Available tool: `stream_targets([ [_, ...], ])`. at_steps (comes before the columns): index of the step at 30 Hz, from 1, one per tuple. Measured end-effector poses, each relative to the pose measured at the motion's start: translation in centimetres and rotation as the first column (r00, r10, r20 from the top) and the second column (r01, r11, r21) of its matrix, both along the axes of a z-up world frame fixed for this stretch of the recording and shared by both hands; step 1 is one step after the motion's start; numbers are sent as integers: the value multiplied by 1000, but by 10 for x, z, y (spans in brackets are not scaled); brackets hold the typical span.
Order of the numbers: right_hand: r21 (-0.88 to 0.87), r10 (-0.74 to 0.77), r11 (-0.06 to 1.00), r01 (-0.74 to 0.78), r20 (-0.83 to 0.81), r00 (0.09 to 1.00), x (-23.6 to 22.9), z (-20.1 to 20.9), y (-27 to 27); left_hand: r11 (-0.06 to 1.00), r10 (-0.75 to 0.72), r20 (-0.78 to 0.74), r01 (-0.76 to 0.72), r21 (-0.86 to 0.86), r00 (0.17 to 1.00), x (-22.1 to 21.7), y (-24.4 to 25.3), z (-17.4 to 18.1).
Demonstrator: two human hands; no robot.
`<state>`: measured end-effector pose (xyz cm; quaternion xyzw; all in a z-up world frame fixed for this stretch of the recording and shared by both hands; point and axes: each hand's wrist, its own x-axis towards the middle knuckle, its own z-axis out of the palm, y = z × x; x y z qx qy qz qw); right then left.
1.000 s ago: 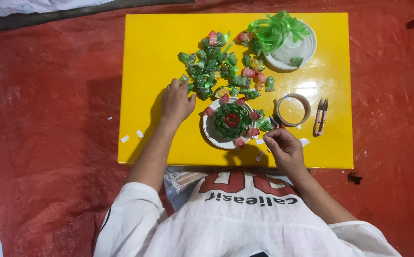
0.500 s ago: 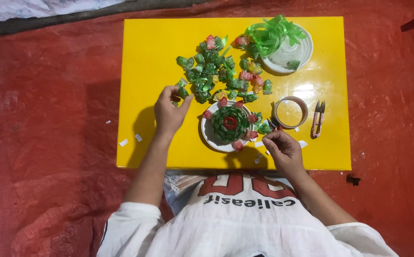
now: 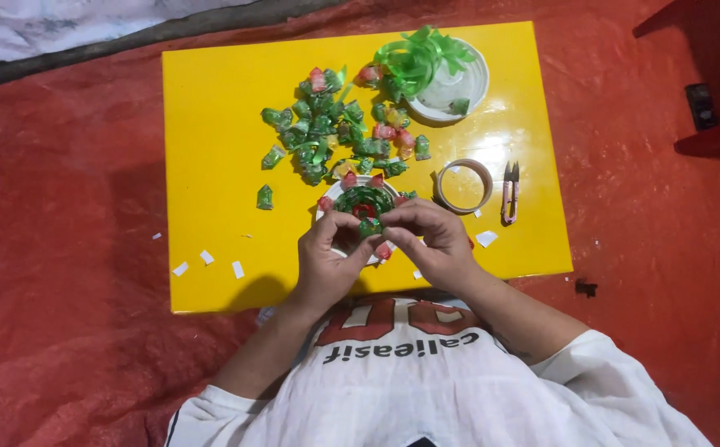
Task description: The person assembles a decorative arrangement using candies wrapped in green and pink paper, securing them onto a base with adhesive tape and using a small utility knife to cut pieces of tape.
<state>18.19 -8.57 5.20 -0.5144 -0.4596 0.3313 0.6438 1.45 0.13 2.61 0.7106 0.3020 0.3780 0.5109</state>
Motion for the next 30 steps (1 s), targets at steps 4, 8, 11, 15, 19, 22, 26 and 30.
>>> stream_targets([
  [4, -23, -5, 1000, 5, 9, 1000, -1, -5, -4, 998, -50, 71, 52, -24, 996, 1, -5, 10],
  [8, -36, -14, 999, 15, 45, 999, 2, -7, -9, 992, -106, 134, 113, -52, 985, 3, -10, 25],
  [11, -30, -36, 999, 39, 107, 994, 6, -5, -12, 990, -116, 174, 127, -55, 978, 2, -12, 28],
  [15, -18, -29, 999, 31, 122, 992, 2, -3, -14, 994, -105, 148, 110, -28, 983, 3, -9, 35],
  [19, -93, 21, 996, -16, 56, 998, 1, -10, -16, 954, -126, 200, 174, -242, 972, 1, -6, 11],
  [22, -99, 81, 991, -93, -114, 990, 0, -18, -18, 856, -35, 285, 176, -485, 958, 2, -4, 1],
  [26, -103, 51, 993, -59, -81, 995, -4, -15, -21, 720, 55, 367, 218, -659, 929, 4, -3, -5],
  [30, -55, 7, 998, 2, 166, 986, 1, -10, -19, 753, 38, 379, 223, -619, 925, 6, -11, 10],
])
